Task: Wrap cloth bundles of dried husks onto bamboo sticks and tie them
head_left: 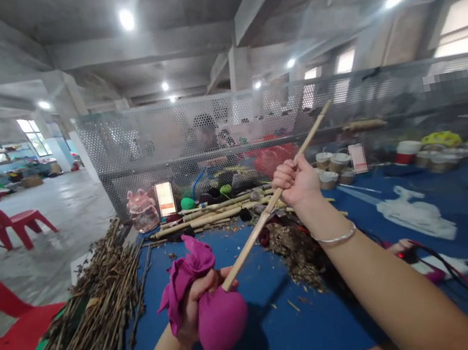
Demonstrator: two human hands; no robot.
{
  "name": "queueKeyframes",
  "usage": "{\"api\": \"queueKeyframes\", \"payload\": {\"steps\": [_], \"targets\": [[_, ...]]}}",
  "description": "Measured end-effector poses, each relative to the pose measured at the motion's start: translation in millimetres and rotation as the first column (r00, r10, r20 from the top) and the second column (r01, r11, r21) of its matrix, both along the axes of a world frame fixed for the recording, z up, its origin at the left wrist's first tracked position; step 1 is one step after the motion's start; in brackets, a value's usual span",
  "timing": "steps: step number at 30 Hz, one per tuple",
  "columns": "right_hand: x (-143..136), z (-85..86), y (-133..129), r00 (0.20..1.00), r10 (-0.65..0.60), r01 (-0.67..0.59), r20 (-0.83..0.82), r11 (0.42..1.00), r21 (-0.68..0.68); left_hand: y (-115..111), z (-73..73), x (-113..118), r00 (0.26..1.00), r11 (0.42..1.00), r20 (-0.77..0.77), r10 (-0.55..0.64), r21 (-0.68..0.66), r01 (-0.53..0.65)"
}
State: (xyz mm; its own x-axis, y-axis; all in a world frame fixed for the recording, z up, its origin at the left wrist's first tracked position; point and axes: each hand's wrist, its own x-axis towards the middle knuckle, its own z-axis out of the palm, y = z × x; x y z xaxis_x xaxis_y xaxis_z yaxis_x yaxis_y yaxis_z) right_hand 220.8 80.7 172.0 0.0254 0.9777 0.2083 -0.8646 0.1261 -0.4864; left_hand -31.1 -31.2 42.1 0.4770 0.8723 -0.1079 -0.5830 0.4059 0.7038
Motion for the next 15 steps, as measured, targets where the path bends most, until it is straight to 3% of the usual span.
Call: {"api": "queueKeyframes", "payload": {"steps": [3, 5, 8, 10, 12, 13, 15], "targets": [[-2, -10.5, 0, 0.997, -0.008, 0.007, 0.079, 1.0, 0.009, -15, 1.7, 3, 0.999, 0.998, -0.026, -0.027, 0.049, 0.028], [-4, -12.8, 1, 0.98, -0.014, 0.005, 0.198, 0.999, 0.043, -24, 1.0, 7, 0.985, 0.992, -0.165, -0.044, 0.106, 0.062], [0, -3.5, 0, 0.913, -0.018, -0.017, 0.407, 0.997, 0.081, -32, -5.3, 10, 0.887, 0.965, -0.46, 0.032, 0.246, 0.093], [10, 7.9, -7, 0.843, -0.03, -0.011, 0.537, 0.997, 0.073, -32, -9.6, 5, 0.823, 0.96, -0.557, 0.111, 0.275, 0.057], [20, 13.7, -27, 0.694, 0.019, -0.041, 0.72, 0.999, 0.014, -26, -9.1, -7, 0.839, 0.977, -0.526, 0.136, 0.21, -0.027], [23, 11.6, -41, 0.56, 0.087, -0.084, 0.824, 0.995, -0.048, -23, -6.3, -15, 0.868, 0.985, -0.479, 0.134, 0.158, -0.065], [27, -5.2, -75, 0.194, 0.253, -0.195, 0.948, 0.957, -0.215, -16, 2.7, -30, 0.942, 0.99, -0.306, 0.138, 0.057, -0.127]]}}
